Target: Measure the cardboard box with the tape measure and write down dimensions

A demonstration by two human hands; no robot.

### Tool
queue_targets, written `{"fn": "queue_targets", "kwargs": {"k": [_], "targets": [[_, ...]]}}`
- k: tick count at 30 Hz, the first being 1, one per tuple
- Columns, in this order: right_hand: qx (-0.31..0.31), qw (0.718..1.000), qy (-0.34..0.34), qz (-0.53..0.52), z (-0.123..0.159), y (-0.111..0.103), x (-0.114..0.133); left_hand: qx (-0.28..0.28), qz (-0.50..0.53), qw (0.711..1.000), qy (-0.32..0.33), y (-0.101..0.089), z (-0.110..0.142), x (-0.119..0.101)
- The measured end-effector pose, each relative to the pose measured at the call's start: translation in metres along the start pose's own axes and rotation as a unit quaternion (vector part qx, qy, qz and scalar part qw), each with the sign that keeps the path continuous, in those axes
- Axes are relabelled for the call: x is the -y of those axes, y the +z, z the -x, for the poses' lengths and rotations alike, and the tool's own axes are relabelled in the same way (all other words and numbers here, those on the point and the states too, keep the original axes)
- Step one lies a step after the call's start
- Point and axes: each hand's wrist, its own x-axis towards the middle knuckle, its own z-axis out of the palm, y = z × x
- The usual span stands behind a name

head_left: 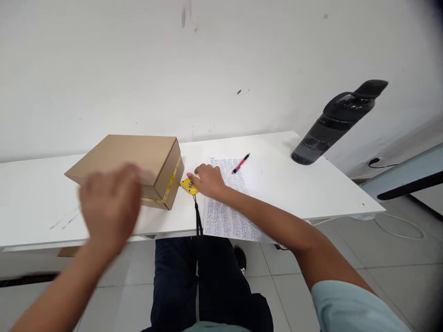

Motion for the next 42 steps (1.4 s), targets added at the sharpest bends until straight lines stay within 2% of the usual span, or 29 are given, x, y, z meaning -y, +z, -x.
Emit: {"fn": "queue_targets", "kwargs": {"k": [1,2,4,6,8,11,13,15,19,21,22,24,25,26,28,32,34,39,42], "targets": [[-0.007,1.0,0.018,0.009,-0.004,-0.009,-0.015,0.0,0.056,0.995,0.087,-0.009,0.014,-0.034],[-0.015,0.999,0.036,0.021,-0.009,-0.018,-0.034,0.041,0.136,0.977,0.162,-0.014,0.026,-0.065],[-0.025,0.996,0.06,0.058,-0.015,-0.039,-0.08,0.099,0.219,0.954,0.178,-0.009,0.04,-0.112],[-0.006,0.994,0.041,0.102,-0.014,-0.055,-0.126,0.139,0.242,0.946,0.162,0.016,0.036,-0.14],[0.02,0.99,0.02,0.138,-0.006,-0.063,-0.161,0.194,0.247,0.94,0.136,0.053,0.018,-0.156],[0.018,0.984,-0.001,0.178,0.013,-0.061,-0.185,0.303,0.263,0.91,0.107,0.109,-0.013,-0.175],[-0.008,0.979,-0.002,0.201,0.023,-0.055,-0.19,0.351,0.27,0.891,0.097,0.135,-0.024,-0.184],[-0.038,0.976,0.011,0.216,0.03,-0.05,-0.193,0.38,0.274,0.879,0.086,0.149,-0.022,-0.188],[-0.102,0.974,0.05,0.194,0.033,-0.048,-0.2,0.416,0.288,0.86,0.071,0.153,-0.01,-0.183],[-0.186,0.974,0.087,0.098,0.03,-0.048,-0.2,0.424,0.285,0.858,0.063,0.152,-0.008,-0.181],[-0.239,0.965,0.109,0.018,0.028,-0.049,-0.199,0.425,0.282,0.858,0.06,0.151,-0.008,-0.181],[-0.314,0.922,0.147,-0.174,0.024,-0.048,-0.196,0.419,0.279,0.862,0.06,0.15,-0.01,-0.181],[-0.323,0.895,0.158,-0.264,0.022,-0.048,-0.193,0.411,0.279,0.866,0.06,0.15,-0.011,-0.182],[-0.311,0.874,0.164,-0.336,0.021,-0.047,-0.191,0.4,0.279,0.871,0.061,0.149,-0.012,-0.182],[-0.251,0.863,0.162,-0.408,0.021,-0.044,-0.187,0.378,0.278,0.881,0.062,0.147,-0.015,-0.182],[-0.113,0.894,0.155,-0.405,0.024,-0.037,-0.176,0.356,0.266,0.893,0.075,0.146,-0.02,-0.183],[-0.069,0.9,0.155,-0.401,0.027,-0.034,-0.172,0.353,0.272,0.892,0.081,0.148,-0.02,-0.183],[-0.061,0.909,0.175,-0.372,0.037,-0.035,-0.164,0.335,0.367,0.864,0.081,0.156,-0.012,-0.187],[-0.073,0.922,0.186,-0.332,0.043,-0.038,-0.158,0.364,0.384,0.842,0.103,0.16,-0.005,-0.191]]}}
